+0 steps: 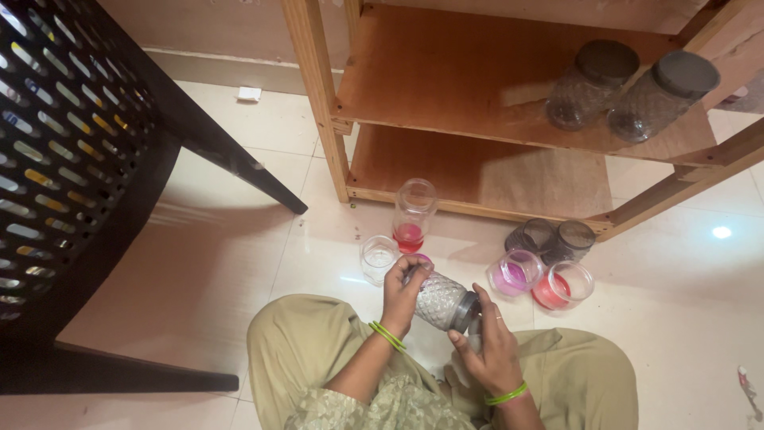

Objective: The person sits on the floor and repeatedly picks up clear plastic containers with dark lids, wipes them with a cloth, and places them on a wooden shelf. The person handles several containers one at a time, wiping the exterior before stacking them on the shelf.

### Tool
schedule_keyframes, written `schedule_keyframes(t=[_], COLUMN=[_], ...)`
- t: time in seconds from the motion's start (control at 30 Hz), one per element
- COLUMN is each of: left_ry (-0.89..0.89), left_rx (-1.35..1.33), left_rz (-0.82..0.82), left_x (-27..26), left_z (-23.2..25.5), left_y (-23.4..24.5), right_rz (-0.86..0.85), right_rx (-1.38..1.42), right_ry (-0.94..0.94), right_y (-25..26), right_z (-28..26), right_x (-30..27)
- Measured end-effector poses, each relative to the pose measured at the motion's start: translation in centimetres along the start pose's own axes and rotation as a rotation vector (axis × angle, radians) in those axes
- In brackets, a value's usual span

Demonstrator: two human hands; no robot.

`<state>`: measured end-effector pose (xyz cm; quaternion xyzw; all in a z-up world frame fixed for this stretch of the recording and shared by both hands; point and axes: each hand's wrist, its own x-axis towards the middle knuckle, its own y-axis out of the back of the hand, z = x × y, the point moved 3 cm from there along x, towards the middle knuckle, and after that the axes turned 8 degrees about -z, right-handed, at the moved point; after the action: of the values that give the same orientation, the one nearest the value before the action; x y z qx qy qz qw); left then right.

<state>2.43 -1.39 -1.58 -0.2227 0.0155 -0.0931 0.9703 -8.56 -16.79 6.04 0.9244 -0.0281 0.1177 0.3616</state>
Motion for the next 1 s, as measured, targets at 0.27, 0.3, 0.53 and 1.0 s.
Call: schedule_keyframes(t=[0.27,0.3,0.53,1.0], left_ry=[-0.116,-0.142,-0.405,-0.645], left_rx=[0.154,0.19,0.636,0.95], left_rz=[0.111,0.123,0.12,-0.184], left_x=[-1.5,-1.8,-2.9,-3.2], left_z=[0.8,1.4,6.0,6.7], left_y=[-2.0,-2.4,-3.7,-4.8], right_rz=[0.143,0.16,0.21,0.1], right_rx=[0.173,0.198,0.683,1.374], right_ry=[-0.215,-0.205,-0.232,-0.688], right_y=[-2.3,-2.6,-5.6,-6.6], right_z=[3.0,3.2,5.8,9.5], right_x=[-0.4,-0.5,-0.7,-2.2])
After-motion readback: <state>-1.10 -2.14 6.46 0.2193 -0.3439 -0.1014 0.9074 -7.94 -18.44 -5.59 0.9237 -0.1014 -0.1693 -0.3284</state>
